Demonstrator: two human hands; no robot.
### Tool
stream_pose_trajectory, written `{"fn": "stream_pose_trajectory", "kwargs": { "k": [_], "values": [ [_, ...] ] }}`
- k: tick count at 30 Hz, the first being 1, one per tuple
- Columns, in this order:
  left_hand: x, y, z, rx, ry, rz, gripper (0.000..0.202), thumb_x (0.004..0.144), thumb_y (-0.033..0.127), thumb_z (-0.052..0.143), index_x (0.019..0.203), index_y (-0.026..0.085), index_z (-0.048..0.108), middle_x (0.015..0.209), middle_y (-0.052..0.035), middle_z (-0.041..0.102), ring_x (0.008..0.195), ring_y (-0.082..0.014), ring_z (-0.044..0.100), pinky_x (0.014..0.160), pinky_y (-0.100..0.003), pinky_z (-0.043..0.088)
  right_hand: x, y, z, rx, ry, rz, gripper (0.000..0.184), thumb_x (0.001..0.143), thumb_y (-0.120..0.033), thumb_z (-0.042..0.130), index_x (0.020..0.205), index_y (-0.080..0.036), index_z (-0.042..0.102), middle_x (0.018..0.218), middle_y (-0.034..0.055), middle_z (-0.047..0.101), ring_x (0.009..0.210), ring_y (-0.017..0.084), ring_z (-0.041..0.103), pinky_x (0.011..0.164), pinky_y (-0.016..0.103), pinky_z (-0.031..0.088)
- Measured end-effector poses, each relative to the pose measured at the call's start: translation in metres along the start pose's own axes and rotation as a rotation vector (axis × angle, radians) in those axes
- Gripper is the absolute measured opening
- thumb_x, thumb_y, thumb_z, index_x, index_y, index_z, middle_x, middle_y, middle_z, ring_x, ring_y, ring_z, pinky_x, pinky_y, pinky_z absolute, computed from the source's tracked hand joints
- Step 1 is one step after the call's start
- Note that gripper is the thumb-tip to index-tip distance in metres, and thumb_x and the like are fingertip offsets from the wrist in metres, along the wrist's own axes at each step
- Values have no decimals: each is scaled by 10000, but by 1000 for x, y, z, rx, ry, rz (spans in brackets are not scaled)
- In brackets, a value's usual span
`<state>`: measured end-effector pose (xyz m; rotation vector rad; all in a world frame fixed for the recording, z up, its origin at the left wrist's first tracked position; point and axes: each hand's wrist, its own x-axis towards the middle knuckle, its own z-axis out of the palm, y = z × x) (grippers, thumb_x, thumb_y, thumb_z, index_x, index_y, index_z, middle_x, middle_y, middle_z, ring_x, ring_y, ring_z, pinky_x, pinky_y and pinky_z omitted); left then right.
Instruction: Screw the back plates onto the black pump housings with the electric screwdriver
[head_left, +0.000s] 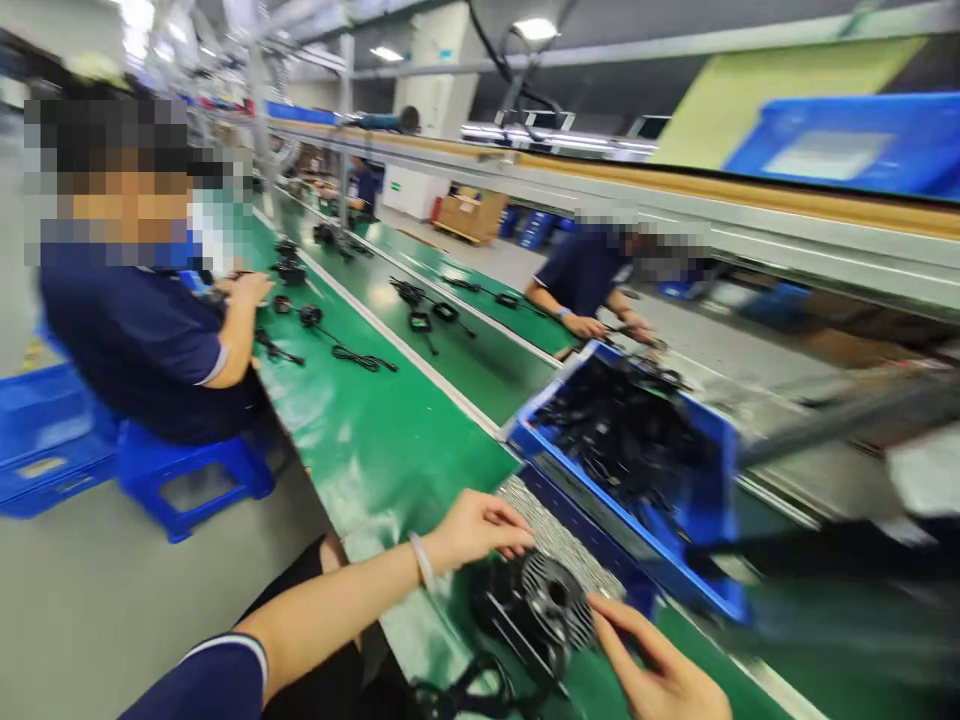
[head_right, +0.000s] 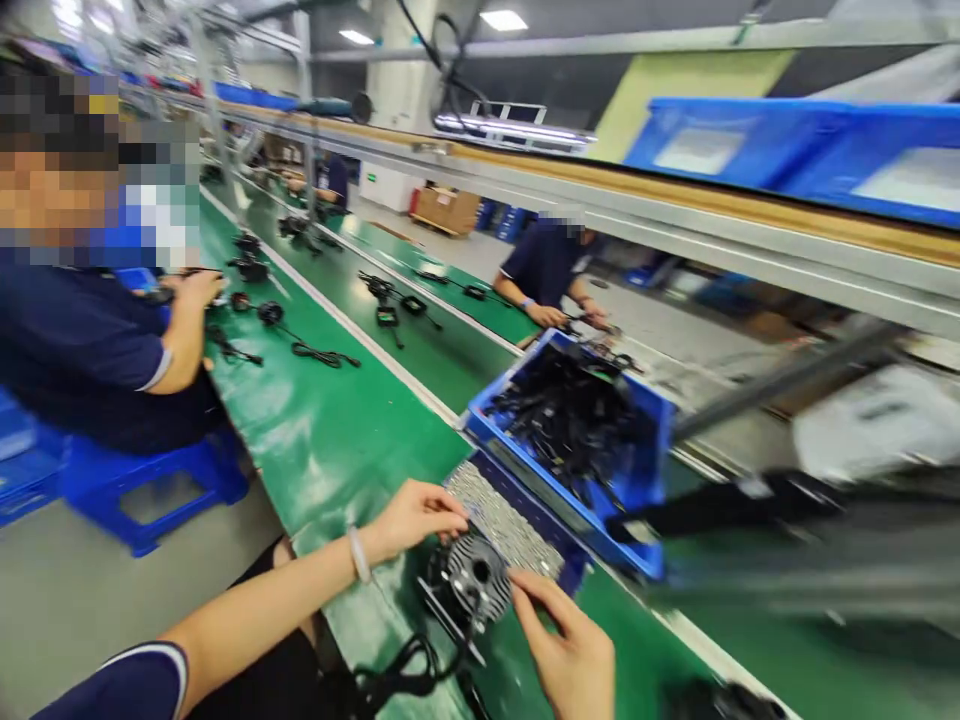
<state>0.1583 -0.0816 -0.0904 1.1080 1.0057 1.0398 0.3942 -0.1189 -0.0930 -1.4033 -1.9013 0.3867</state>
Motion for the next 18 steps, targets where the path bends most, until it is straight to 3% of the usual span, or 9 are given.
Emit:
{"fn": "stream_pose_trajectory", "kwargs": {
  "k": [4,8,12,18],
  "values": [
    [3,-12,-4,-25,-152,-4,347,743,461,848,795,124,782,748,-66,765,759,-194,711,763,-306,574,-11,-23,3,220,47,52,295,854,-542,727,815,-283,864,799,83,816,739,275,789,739,395,691],
    [3,-18,-6,-34,-226,26,256,745,373,851,791,135,770,812,-64,777,813,-193,706,800,-294,553,-28,-32,15,343,77,87,271,896,-506,718,921,-282,868,935,112,828,863,279,806,780,379,685],
    [1,-19,-10,51,-217,124,143,774,274,783,817,142,749,822,-51,775,773,-169,697,766,-277,544,-52,-34,26,359,161,85,265,913,-461,721,1106,-318,832,1050,103,818,894,249,799,709,306,672],
    [-5,-17,-18,159,-201,231,90,816,237,723,826,148,712,812,-38,776,764,-153,719,741,-249,554,-60,-39,37,322,222,94,266,920,-282,698,1156,-329,809,1079,69,806,917,197,783,722,237,647]
  ]
}}
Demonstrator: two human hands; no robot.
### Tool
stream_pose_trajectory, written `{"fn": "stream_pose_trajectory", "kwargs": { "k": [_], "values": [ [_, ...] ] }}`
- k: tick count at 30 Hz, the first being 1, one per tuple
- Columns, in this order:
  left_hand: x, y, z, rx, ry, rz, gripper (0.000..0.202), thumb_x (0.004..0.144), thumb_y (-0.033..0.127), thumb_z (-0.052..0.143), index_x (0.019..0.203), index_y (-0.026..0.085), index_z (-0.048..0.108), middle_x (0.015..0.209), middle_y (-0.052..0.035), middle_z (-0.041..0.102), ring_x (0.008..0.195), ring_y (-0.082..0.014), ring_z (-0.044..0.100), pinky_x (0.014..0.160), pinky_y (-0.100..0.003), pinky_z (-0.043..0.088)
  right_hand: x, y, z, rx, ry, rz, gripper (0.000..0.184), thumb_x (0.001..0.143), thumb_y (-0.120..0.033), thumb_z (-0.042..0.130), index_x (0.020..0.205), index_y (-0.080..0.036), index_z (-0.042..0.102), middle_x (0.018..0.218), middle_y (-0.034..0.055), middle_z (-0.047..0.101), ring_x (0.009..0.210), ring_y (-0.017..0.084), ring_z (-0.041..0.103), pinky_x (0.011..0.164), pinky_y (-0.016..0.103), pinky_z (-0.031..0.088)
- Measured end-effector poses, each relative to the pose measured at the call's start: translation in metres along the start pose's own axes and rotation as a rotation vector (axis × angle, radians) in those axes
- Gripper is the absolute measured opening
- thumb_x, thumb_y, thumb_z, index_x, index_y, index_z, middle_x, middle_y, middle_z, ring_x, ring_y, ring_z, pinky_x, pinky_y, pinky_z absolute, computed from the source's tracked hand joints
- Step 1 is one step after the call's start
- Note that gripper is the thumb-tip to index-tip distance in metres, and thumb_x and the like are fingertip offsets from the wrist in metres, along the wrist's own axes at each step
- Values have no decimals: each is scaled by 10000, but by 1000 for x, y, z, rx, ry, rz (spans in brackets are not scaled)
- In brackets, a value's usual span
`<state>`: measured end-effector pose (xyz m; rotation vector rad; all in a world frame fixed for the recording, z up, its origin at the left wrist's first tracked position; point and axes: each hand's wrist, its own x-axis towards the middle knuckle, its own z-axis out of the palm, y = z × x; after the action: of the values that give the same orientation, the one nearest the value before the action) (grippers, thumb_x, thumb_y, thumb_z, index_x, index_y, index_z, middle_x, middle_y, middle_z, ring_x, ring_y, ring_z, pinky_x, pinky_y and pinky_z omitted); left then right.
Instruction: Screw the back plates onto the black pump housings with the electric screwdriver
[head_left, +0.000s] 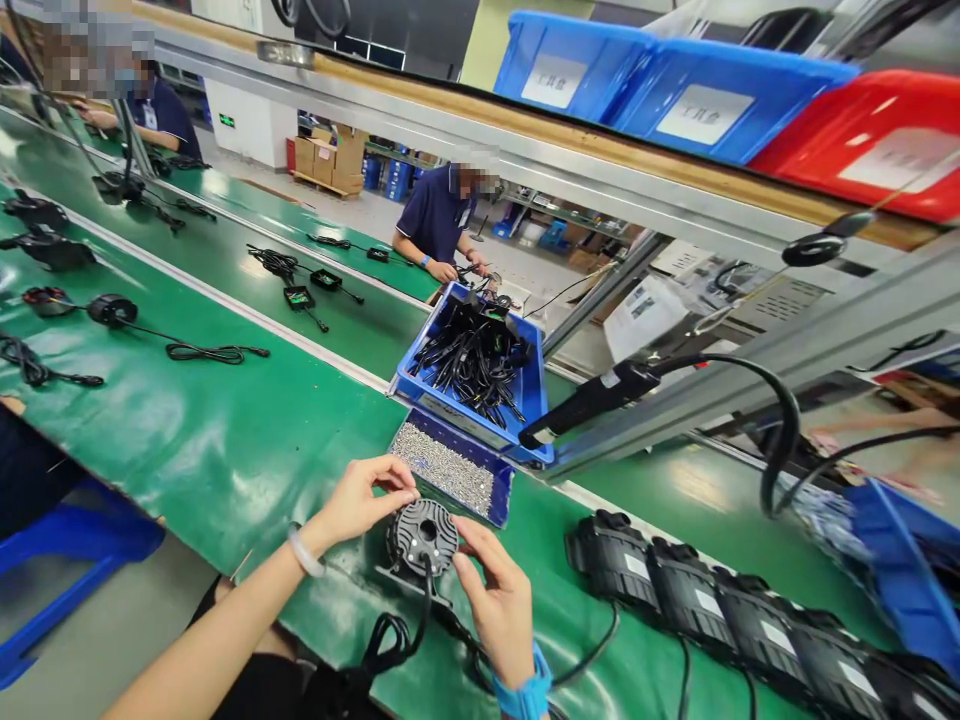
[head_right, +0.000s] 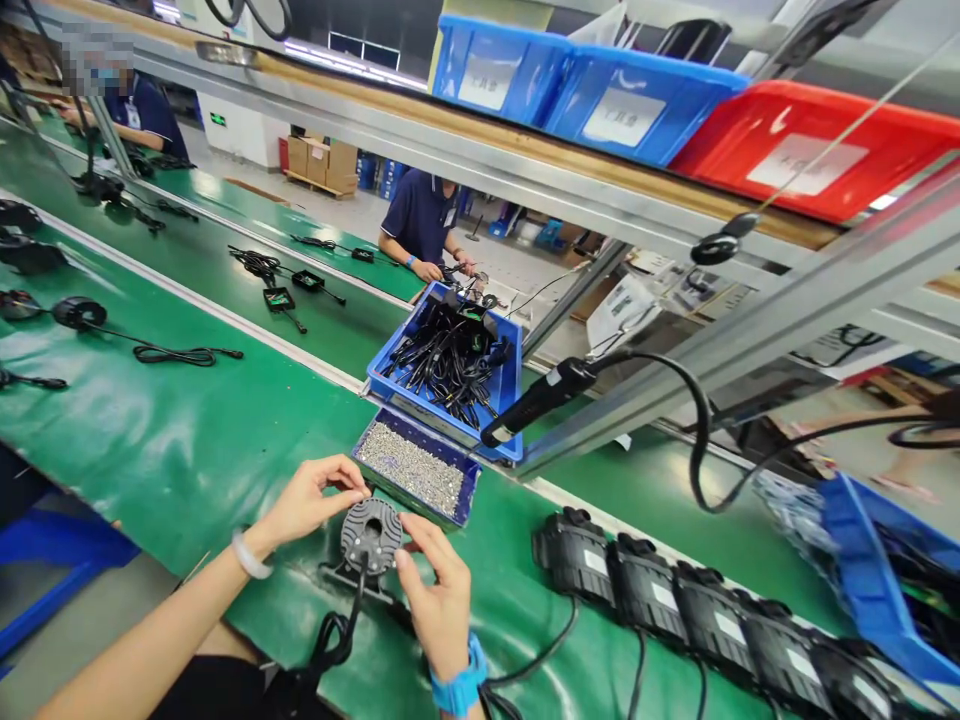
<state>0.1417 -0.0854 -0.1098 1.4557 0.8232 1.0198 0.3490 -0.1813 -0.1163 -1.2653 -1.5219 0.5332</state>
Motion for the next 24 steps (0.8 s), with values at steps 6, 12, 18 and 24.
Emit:
{"fn": "stream_pose_trajectory", "kwargs": {
  "k": [6,12,18,24],
  "values": [
    [-6,-9,-9,251,12,261,85,908,198,672,869,162,738,836,-38,789,778,-154,748,756,-249,600,3,6,11,-56,53,27,263,948,-287,626,1134,-269,812,1069,73,814,981,208,780,871,286,632],
    [-16,-17,-11,522,12,597,231,1020,198,530,1174,182,702,1038,-81,806,938,-172,779,871,-281,636,5,15,23,-67,135,66,341,998,-341,505,1096,-200,799,1073,105,810,991,234,773,861,333,628],
    [-50,-28,1,591,94,641,637,993,537,564,1512,182,460,1320,-170,700,1212,-288,699,1034,-409,600,9,2,31,-31,98,48,365,1013,-363,468,1091,-205,787,1060,100,808,972,229,765,848,327,619],
    [-53,-53,4,564,109,492,860,859,731,627,1509,198,445,1318,-188,633,1183,-355,695,941,-489,639,13,-9,34,-48,2,-12,406,962,-512,537,1124,-205,747,1038,98,788,938,238,740,830,333,610]
  ]
}}
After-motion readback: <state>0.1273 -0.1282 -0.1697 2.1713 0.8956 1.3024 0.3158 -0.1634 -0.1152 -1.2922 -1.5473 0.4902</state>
